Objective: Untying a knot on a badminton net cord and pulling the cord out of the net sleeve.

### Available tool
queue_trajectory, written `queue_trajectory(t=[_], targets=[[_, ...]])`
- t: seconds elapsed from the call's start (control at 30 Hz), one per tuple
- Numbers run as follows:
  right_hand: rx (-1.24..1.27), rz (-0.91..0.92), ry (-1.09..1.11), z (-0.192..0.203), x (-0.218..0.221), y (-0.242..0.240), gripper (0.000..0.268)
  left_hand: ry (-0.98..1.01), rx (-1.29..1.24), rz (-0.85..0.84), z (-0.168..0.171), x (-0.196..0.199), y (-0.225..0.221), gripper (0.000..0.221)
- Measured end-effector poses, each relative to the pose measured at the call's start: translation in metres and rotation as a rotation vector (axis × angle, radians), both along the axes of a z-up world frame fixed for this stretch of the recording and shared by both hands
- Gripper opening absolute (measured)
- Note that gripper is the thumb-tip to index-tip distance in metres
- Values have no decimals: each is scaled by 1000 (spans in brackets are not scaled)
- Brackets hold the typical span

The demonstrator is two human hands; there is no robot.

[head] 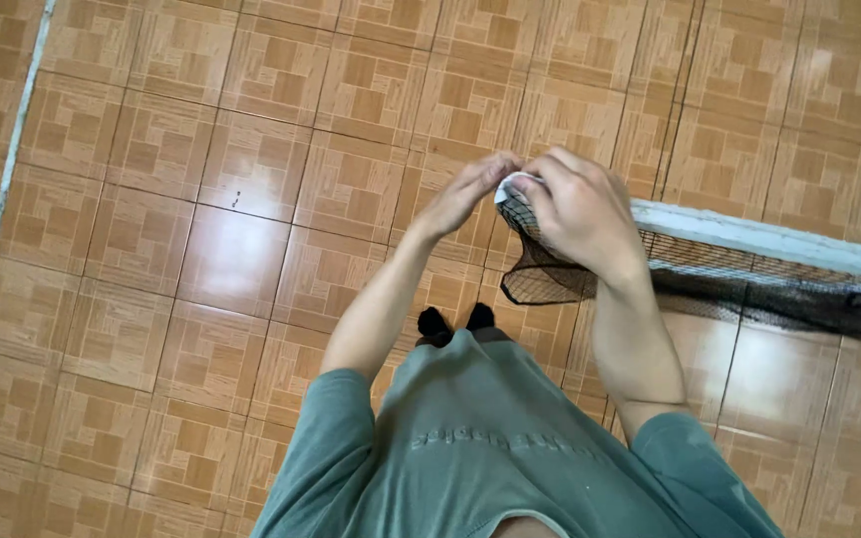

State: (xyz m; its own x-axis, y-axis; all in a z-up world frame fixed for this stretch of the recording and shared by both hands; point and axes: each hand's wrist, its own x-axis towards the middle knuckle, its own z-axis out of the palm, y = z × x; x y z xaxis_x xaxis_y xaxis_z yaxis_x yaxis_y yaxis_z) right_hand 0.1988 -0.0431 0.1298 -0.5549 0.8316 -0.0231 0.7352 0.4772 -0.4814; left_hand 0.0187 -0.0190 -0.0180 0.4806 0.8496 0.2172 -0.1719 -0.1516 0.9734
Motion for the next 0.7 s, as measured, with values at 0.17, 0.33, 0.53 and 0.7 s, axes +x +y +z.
queue_trajectory(t=[0.17, 0.33, 0.53, 0.7], targets=[[-95, 34, -23, 3, 13, -3, 30, 22, -198, 89, -51, 15, 7, 67], [-83, 58, -23, -17, 16, -2, 30, 70, -125, 248, -84, 4, 12, 59], [-131, 39, -38, -6, -7, 3, 36, 130, -54, 295, -54, -36, 13, 55], [-39, -15, -63, -18, -24, 9, 30, 69, -123, 289, 44, -71, -1, 59]])
